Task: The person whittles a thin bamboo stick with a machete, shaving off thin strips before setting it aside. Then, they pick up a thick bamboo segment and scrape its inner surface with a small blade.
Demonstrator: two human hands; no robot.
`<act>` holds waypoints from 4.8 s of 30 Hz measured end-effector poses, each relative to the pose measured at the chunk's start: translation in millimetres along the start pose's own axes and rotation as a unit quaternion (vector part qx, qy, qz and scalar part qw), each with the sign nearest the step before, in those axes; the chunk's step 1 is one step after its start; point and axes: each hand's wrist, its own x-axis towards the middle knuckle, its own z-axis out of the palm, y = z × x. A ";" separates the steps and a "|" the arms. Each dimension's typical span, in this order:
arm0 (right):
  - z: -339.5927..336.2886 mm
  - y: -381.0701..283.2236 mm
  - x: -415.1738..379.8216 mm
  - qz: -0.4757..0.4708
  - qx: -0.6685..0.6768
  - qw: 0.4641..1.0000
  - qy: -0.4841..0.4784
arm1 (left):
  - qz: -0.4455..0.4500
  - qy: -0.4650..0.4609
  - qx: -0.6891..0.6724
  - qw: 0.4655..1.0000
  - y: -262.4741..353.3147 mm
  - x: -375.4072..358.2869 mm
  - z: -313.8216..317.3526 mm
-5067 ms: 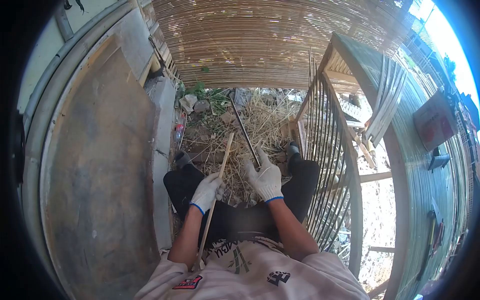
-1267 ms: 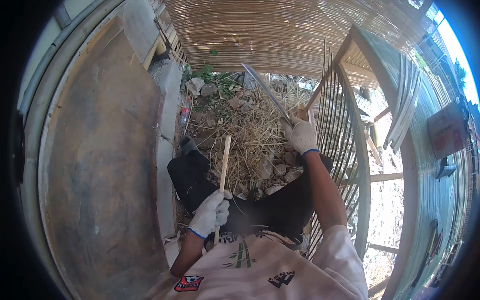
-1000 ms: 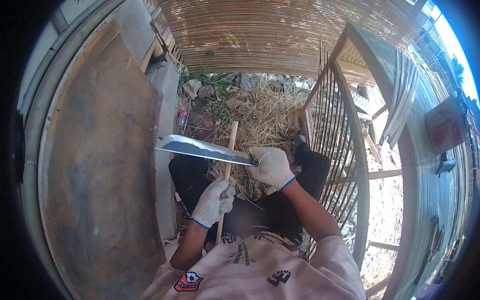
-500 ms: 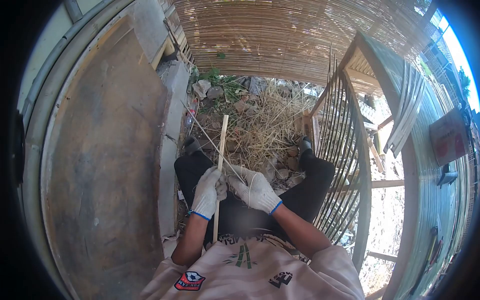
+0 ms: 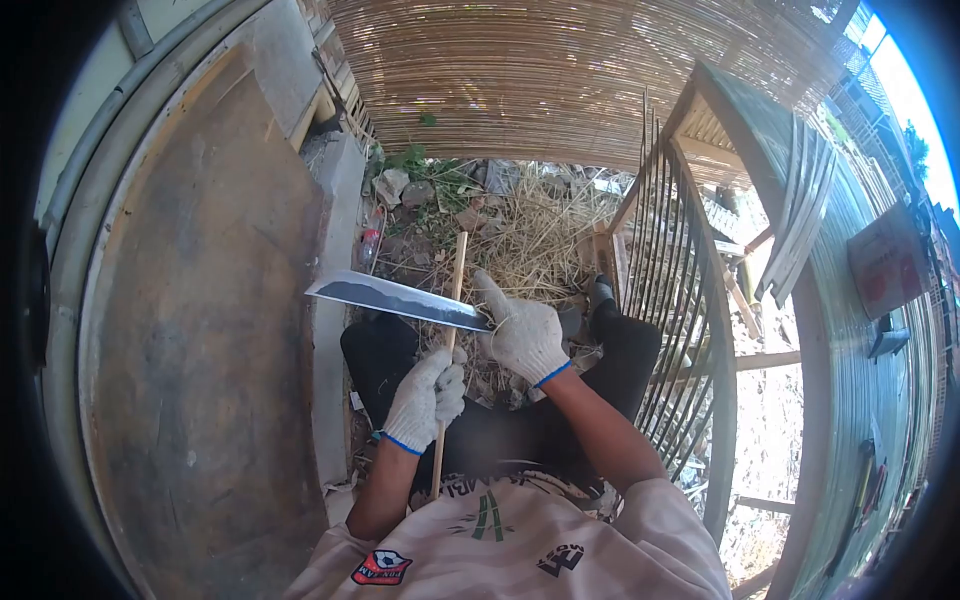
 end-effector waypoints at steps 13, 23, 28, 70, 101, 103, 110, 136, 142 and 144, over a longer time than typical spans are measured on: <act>0.3 15.5 6.0 -0.034 0.010 0.999 -0.008 | -0.097 -0.089 -0.110 0.985 -14.5 -3.4 -5.0; -5.2 28.1 13.3 -0.068 0.012 0.998 0.000 | -0.091 -0.093 -0.101 0.986 -15.2 -9.7 0.9; 0.0 45.2 28.9 0.059 -0.003 0.998 0.021 | -0.126 -0.054 -0.074 0.988 -20.4 -25.6 8.3; -9.5 64.7 31.8 -0.001 -0.065 0.996 -0.055 | -0.015 0.036 0.117 0.992 -17.1 -18.8 -9.5; 25.6 49.5 11.1 0.283 0.444 0.846 -0.088 | -0.013 0.047 0.270 0.962 -4.7 -5.0 -0.8; 14.7 30.6 16.2 0.265 0.478 0.834 -0.070 | -0.012 0.051 0.253 0.966 -3.5 -7.9 -1.6; 11.3 12.9 16.5 0.257 0.607 0.752 -0.021 | 0.012 0.022 0.243 0.970 -16.9 -12.1 -9.8; -6.3 8.6 -23.1 0.009 0.055 0.997 -0.044 | 0.086 0.066 0.277 0.955 -0.1 26.7 17.1; 2.2 19.3 -13.0 0.004 0.008 0.999 -0.051 | 0.061 0.068 0.253 0.963 -7.4 39.9 3.6; 7.2 24.9 -10.1 0.005 0.003 0.998 -0.057 | 0.050 0.063 0.205 0.976 -9.3 40.2 -0.8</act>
